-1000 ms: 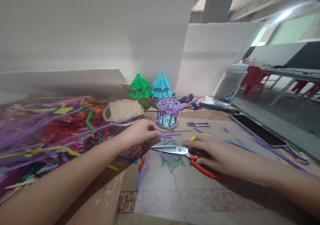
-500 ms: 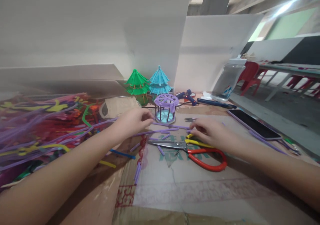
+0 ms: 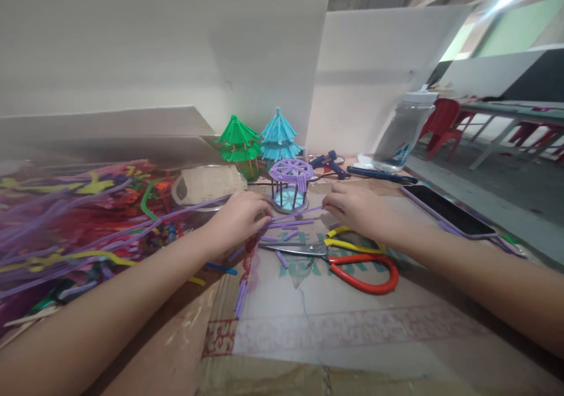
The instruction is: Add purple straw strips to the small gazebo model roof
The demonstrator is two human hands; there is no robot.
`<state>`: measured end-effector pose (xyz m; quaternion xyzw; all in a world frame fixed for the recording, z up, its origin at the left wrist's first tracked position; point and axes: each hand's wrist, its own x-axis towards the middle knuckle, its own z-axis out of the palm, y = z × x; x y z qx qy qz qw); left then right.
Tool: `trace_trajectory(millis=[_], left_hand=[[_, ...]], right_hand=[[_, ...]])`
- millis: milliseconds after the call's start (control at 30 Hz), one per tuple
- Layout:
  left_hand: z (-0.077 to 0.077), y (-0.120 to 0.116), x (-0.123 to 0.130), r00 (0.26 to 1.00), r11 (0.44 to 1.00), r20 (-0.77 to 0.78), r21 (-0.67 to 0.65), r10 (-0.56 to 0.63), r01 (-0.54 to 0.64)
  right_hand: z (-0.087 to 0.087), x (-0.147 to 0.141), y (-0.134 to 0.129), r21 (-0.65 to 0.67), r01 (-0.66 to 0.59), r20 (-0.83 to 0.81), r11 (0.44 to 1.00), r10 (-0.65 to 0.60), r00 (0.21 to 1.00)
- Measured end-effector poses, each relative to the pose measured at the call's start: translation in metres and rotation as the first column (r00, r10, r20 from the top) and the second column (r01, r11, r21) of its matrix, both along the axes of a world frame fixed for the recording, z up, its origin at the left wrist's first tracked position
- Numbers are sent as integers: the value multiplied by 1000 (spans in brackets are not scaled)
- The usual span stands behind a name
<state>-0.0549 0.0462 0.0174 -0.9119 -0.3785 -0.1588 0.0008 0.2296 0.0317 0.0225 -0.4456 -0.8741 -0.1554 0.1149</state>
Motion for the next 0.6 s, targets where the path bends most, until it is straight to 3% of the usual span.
trace_trajectory(millis=[133, 267, 400, 600], left_hand=[[5, -6, 4, 999, 999, 53, -32, -13, 14], [8, -15, 8, 964, 962, 249, -272, 92, -21], [8, -24, 15, 895, 861, 419, -501, 154, 87], [8, -33, 26, 876, 776, 455, -607, 163, 171]], right_hand=[[15, 4, -9, 242, -29, -2, 970, 31, 1000], [26, 15, -14, 394, -15, -70, 919, 46, 996], [35, 22, -19, 460, 38, -104, 887, 11, 995], [40, 18, -27, 470, 62, -139, 880, 4, 990]])
